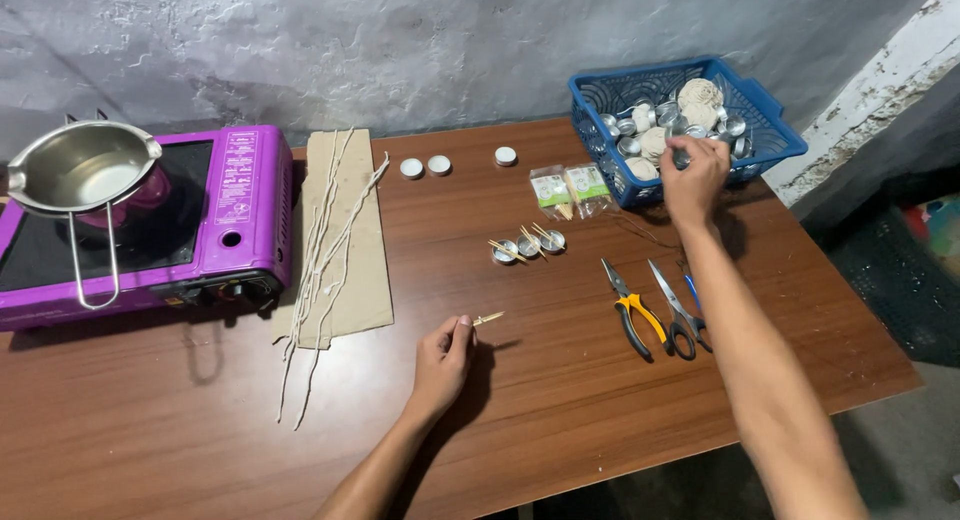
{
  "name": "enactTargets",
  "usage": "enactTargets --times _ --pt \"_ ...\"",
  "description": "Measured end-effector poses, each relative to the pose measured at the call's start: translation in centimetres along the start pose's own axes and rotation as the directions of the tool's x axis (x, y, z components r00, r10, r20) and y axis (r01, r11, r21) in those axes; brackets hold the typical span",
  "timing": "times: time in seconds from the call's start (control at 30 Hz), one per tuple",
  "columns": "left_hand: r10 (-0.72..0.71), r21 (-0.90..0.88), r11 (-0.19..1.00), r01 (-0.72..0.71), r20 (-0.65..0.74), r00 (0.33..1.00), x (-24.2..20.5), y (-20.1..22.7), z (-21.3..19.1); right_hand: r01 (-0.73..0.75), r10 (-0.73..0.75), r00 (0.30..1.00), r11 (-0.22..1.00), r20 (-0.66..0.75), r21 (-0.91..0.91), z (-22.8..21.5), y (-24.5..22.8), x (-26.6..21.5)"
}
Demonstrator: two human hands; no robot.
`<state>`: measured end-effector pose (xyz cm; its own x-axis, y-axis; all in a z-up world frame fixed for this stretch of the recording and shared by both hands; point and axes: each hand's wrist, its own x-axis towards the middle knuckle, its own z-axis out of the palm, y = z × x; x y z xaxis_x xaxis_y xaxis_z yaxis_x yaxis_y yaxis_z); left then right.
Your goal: Preparing candle wicks by cutting them to length and crimping them into metal tabs using pliers
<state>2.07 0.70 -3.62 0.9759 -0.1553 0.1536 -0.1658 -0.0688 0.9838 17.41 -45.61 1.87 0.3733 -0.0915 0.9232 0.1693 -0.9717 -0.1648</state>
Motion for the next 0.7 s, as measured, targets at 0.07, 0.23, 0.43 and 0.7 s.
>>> enactTargets --times 0.07,0.23,0.43,0.7 --pt "0.010 -0.001 1.000 -0.010 -0.004 1.000 0.1 -0.2 -0.1 -0.008 0.007 1.000 0.998 0.015 0.064 -2.8 -4.8 -1.1" --pt "-0.026 -0.024 0.999 0.026 -0.014 1.000 0.3 -0.5 0.1 -0.121 0.068 0.977 0.959 0.203 0.258 -6.1 -16.5 -8.6" --pt "-0.049 -0.044 0.998 0.048 -0.019 0.999 0.4 -0.6 0.0 0.070 -0.280 0.839 0.905 0.466 0.419 -8.1 -23.8 -11.3" --pt "0.016 0.038 0.999 -0.018 0.064 0.998 -0.2 0.6 0.3 -0.120 -0.232 0.865 0.766 0.445 0.631 -9.8 -25.8 -11.0"
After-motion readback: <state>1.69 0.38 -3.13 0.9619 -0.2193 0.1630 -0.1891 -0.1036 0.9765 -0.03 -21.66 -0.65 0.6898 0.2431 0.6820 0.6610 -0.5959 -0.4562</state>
